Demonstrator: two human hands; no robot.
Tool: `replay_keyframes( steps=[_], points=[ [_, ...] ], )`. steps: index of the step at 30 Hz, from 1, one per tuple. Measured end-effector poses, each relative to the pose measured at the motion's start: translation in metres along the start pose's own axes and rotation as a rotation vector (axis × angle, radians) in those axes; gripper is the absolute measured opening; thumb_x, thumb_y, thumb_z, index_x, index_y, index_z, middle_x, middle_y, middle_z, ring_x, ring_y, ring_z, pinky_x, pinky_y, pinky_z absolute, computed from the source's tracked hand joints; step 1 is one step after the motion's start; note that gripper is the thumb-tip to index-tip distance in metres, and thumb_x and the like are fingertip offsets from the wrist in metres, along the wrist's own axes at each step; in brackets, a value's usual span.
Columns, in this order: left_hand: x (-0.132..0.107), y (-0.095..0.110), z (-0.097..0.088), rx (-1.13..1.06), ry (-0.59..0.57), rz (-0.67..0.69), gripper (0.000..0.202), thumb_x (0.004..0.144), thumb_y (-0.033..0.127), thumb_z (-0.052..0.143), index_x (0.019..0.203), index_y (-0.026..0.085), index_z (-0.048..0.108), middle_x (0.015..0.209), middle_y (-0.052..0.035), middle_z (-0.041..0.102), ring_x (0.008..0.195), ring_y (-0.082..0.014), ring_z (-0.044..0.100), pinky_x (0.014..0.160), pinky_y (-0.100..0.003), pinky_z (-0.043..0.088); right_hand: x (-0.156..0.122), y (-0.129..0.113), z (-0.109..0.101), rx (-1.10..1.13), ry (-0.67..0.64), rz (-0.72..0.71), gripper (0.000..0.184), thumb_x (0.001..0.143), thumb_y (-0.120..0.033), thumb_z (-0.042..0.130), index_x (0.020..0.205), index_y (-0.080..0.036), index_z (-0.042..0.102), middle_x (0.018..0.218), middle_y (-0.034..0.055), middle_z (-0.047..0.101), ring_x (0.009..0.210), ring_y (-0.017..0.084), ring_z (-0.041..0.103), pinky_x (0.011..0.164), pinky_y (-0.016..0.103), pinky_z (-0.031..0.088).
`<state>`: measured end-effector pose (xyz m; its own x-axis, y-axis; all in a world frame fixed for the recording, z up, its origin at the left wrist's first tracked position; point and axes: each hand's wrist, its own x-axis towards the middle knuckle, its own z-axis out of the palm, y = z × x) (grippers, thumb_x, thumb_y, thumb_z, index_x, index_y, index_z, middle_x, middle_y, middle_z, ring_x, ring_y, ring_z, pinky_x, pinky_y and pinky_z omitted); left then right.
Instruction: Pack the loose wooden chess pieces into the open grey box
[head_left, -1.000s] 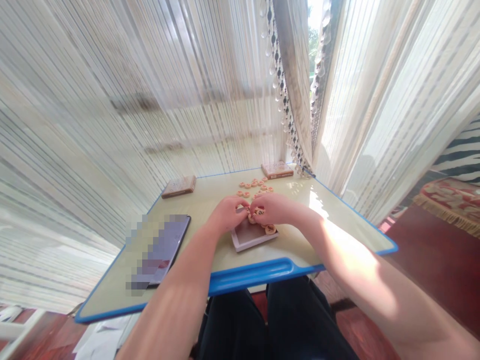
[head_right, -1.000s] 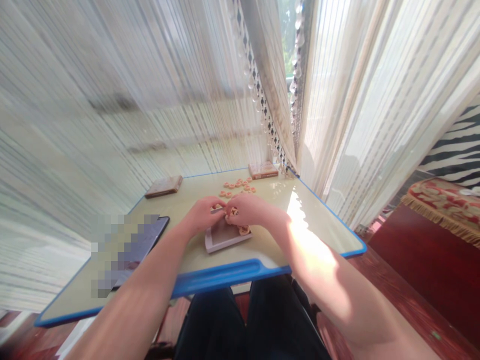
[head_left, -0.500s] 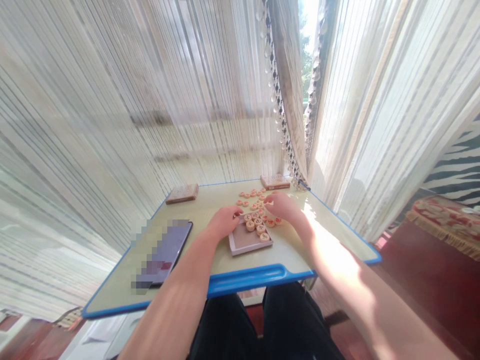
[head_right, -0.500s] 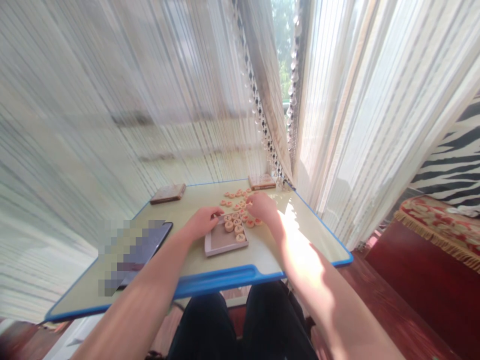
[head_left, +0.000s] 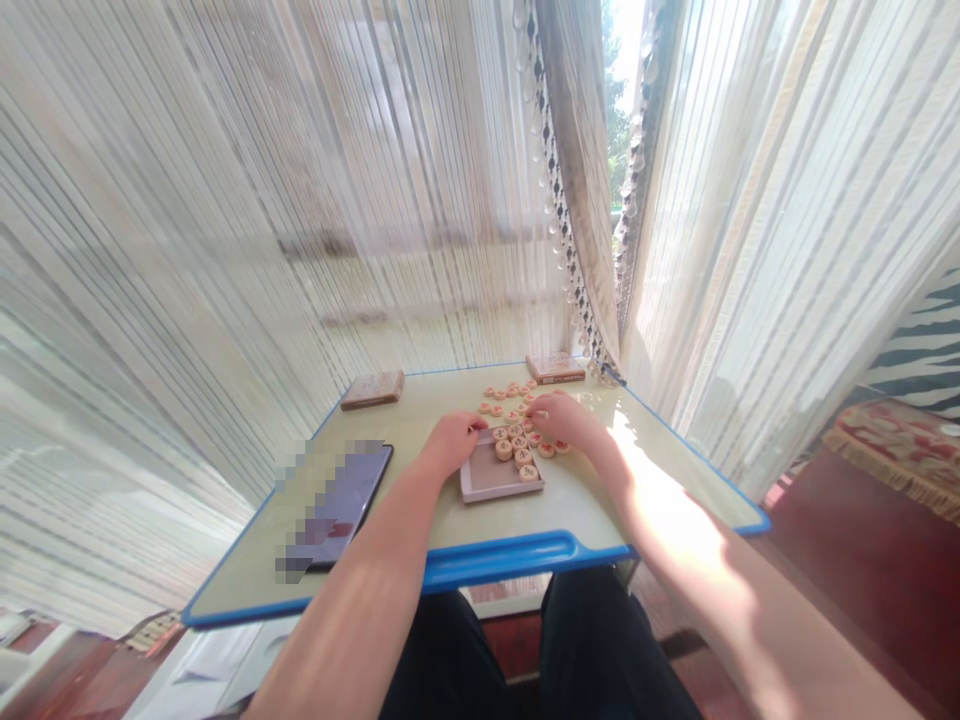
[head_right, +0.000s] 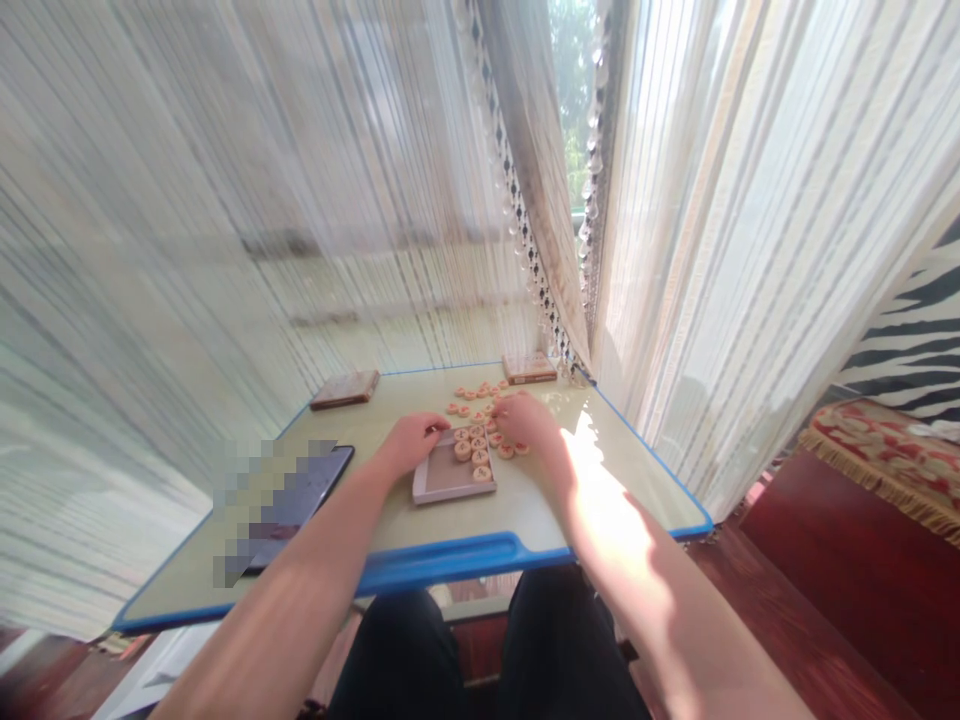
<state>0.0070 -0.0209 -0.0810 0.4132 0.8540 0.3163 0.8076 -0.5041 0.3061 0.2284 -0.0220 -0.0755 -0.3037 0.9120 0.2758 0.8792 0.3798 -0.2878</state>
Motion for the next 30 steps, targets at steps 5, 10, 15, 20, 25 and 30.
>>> replay_keyframes(
  steps=[5, 10, 15, 20, 25, 30],
  points=[
    [0.0, -0.001, -0.001, 0.024, 0.024, -0.024, 0.028, 0.076, 0.014, 0.045, 0.089, 0.021, 0.069, 0.092, -0.003, 0.07, 0.087, -0.0184, 0.062, 0.079, -0.027, 0.046, 0.001, 0.004, 0.002, -0.04, 0.03, 0.015, 0.02, 0.074, -0.016, 0.05, 0.079, -0.019, 0.069, 0.081, 0.0055, 0.066, 0.079, 0.017, 0.056, 0.074, 0.026, 0.04],
    [-0.001, -0.001, -0.003, 0.03, 0.031, -0.047, 0.029, 0.076, 0.016, 0.044, 0.093, 0.02, 0.068, 0.097, -0.0034, 0.069, 0.09, -0.0179, 0.061, 0.082, -0.026, 0.045, 0.003, 0.011, 0.005, -0.019, 0.046, 0.031, 0.016, 0.073, -0.018, 0.051, 0.078, -0.019, 0.067, 0.088, 0.005, 0.063, 0.077, 0.014, 0.055, 0.071, 0.022, 0.039],
    [-0.002, 0.0, -0.003, 0.023, 0.026, -0.097, 0.032, 0.076, 0.014, 0.041, 0.093, 0.019, 0.068, 0.095, -0.0031, 0.069, 0.089, -0.0175, 0.061, 0.082, -0.026, 0.045, 0.003, 0.009, 0.007, 0.02, 0.037, 0.118, 0.016, 0.076, -0.024, 0.053, 0.085, -0.019, 0.065, 0.092, 0.005, 0.061, 0.073, 0.013, 0.054, 0.066, 0.021, 0.038],
    [-0.003, 0.001, -0.004, 0.03, 0.024, -0.09, 0.032, 0.075, 0.014, 0.04, 0.091, 0.02, 0.068, 0.096, -0.0031, 0.069, 0.089, -0.0182, 0.061, 0.081, -0.027, 0.045, 0.001, 0.004, 0.003, 0.024, -0.013, 0.106, 0.02, 0.079, -0.021, 0.05, 0.089, -0.018, 0.067, 0.093, 0.0059, 0.06, 0.064, 0.011, 0.052, 0.062, 0.022, 0.037],
    [-0.004, 0.001, -0.004, 0.034, 0.023, -0.087, 0.031, 0.076, 0.015, 0.04, 0.088, 0.02, 0.068, 0.093, -0.0021, 0.069, 0.088, -0.0175, 0.061, 0.08, -0.026, 0.045, -0.002, 0.002, 0.001, 0.016, -0.004, 0.055, 0.021, 0.078, -0.018, 0.049, 0.088, -0.016, 0.067, 0.093, 0.0084, 0.06, 0.069, 0.013, 0.052, 0.063, 0.023, 0.036],
    [-0.003, 0.002, -0.005, 0.035, 0.009, -0.089, 0.031, 0.075, 0.015, 0.04, 0.087, 0.021, 0.069, 0.093, -0.0015, 0.069, 0.088, -0.0171, 0.061, 0.08, -0.025, 0.045, -0.001, 0.006, 0.005, 0.05, 0.013, 0.094, 0.021, 0.074, -0.018, 0.053, 0.091, -0.017, 0.065, 0.083, 0.0061, 0.064, 0.075, 0.017, 0.055, 0.064, 0.024, 0.038]
  ],
)
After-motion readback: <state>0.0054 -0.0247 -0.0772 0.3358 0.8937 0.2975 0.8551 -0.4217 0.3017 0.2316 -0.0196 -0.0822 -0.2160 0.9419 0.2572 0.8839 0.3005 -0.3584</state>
